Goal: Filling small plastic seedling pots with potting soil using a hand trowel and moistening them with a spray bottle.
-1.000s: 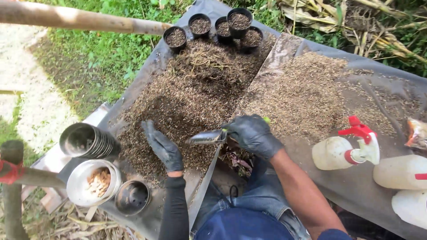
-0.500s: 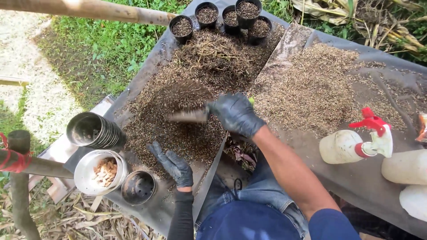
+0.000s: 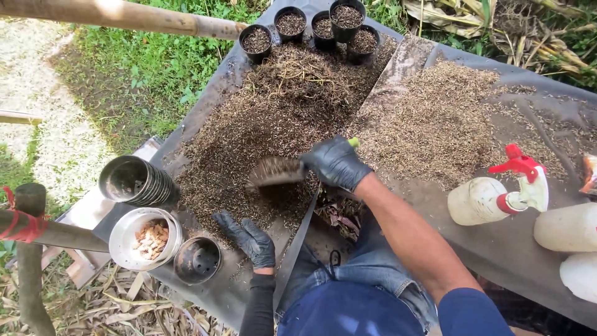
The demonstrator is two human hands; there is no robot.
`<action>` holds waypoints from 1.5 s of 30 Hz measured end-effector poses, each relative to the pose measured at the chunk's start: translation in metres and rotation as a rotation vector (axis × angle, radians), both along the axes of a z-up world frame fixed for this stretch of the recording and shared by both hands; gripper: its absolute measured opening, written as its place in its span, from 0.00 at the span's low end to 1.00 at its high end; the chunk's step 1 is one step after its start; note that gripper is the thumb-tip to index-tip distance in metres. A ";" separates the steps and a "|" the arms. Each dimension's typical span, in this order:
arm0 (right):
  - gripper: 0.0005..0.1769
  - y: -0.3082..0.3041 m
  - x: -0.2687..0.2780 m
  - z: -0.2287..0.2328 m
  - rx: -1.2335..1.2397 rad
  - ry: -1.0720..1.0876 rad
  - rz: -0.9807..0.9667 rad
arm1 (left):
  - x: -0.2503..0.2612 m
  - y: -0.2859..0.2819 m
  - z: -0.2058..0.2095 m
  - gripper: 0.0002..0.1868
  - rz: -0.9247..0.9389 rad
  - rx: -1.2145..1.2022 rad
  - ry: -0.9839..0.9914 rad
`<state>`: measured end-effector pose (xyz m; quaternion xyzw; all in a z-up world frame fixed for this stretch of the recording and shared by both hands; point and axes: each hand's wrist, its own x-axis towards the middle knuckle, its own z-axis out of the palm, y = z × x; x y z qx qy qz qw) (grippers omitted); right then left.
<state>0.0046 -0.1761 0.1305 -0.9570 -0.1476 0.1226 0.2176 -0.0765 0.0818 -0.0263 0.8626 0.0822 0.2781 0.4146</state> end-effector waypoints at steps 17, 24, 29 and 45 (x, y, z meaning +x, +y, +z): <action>0.28 -0.080 -0.054 -0.050 0.805 -0.014 -0.789 | 0.100 -0.039 0.025 0.29 0.277 -0.239 -0.134; 0.24 -0.090 -0.071 -0.070 0.523 -0.117 -0.836 | 0.166 -0.060 0.050 0.36 -0.042 -0.206 -0.184; 0.30 -0.095 -0.067 -0.079 0.454 -0.031 -0.905 | 0.139 -0.062 0.104 0.33 -0.167 -0.195 -0.164; 0.17 -0.119 -0.053 -0.133 0.526 -0.164 -0.678 | 0.136 0.033 -0.028 0.25 0.319 0.347 -0.193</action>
